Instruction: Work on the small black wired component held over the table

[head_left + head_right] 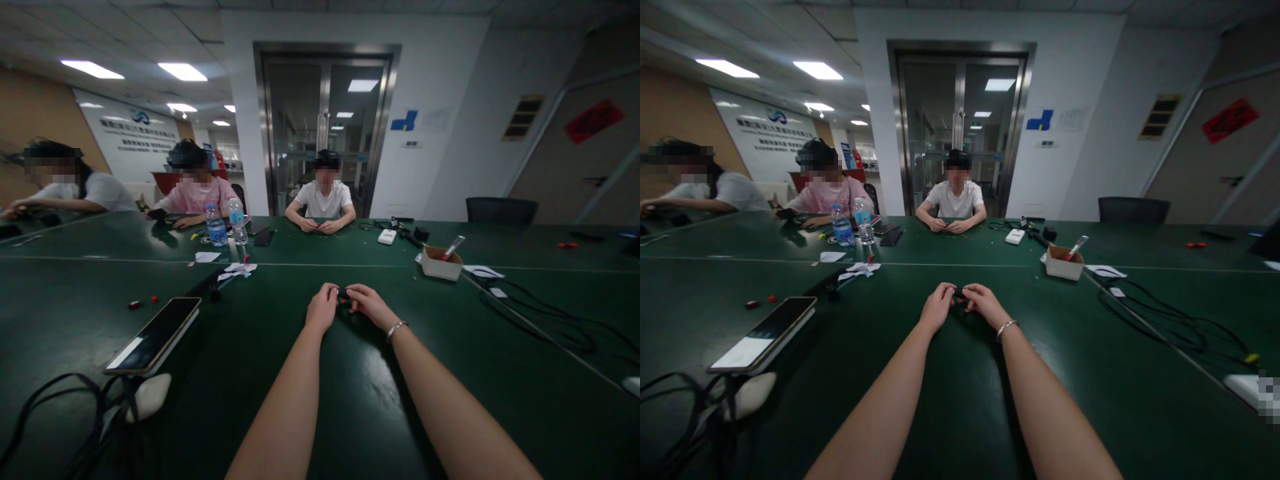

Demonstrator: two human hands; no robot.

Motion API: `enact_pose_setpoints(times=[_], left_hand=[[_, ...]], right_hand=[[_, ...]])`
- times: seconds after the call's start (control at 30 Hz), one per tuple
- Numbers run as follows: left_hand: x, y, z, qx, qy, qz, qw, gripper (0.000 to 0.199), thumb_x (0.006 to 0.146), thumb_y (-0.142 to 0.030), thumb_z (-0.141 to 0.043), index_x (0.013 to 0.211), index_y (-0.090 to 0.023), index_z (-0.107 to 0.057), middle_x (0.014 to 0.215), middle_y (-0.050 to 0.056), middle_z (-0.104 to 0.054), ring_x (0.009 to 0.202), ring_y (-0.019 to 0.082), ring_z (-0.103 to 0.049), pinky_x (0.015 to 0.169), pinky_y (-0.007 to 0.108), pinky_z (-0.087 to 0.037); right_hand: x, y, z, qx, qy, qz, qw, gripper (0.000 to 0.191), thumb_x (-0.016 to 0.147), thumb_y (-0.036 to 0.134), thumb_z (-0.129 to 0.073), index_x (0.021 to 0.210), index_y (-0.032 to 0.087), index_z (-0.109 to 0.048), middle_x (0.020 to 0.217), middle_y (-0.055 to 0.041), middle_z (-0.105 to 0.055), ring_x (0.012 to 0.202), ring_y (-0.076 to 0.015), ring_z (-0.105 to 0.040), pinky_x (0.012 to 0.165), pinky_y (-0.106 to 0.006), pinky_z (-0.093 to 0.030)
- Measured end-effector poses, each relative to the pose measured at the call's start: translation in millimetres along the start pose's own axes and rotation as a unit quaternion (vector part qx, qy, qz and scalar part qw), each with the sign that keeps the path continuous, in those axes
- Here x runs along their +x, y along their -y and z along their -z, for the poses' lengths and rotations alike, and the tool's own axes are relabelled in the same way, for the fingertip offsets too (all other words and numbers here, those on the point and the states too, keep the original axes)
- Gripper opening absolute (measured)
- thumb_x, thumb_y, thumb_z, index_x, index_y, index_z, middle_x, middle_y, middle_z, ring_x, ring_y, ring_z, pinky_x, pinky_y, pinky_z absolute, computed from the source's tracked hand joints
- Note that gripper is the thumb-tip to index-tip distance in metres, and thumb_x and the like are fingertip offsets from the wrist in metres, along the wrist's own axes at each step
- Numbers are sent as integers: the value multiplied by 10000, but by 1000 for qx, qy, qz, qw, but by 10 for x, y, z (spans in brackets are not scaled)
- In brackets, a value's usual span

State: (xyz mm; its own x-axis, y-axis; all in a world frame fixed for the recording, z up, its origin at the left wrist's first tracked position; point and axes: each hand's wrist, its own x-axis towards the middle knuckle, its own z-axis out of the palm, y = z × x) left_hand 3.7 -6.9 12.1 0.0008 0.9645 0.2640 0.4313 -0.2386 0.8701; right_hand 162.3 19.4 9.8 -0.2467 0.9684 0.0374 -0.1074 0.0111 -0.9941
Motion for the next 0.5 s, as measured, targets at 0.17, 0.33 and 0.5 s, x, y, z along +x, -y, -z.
enact_pose_setpoints(times=[0.17,0.33,0.5], left_hand=[[7,-51,7,10,-7,26,1000,308,894,-413,-336,965,-281,-606,750,7,-651,721,177,-583,617,263,-373],[9,-69,20,-4,19,35,999,245,871,-311,-378,964,-291,-604,729,-11,-649,712,172,-589,628,262,-390],[-4,-74,42,6,10,28,1000,291,888,-395,-361,995,-257,-594,865,34,-649,837,190,-588,736,291,-413]], right_hand=[[32,-48,2,-25,1,9,1000,273,731,319,-674,925,149,-583,718,-22,-676,435,-68,-527,499,-220,-495],[6,-14,-6,-30,3,2,1000,326,693,345,-703,925,146,-590,692,-11,-668,443,-69,-533,510,-221,-490],[-32,25,-27,-27,1,18,999,327,693,343,-700,927,137,-600,641,11,-643,441,-66,-530,515,-215,-490]])
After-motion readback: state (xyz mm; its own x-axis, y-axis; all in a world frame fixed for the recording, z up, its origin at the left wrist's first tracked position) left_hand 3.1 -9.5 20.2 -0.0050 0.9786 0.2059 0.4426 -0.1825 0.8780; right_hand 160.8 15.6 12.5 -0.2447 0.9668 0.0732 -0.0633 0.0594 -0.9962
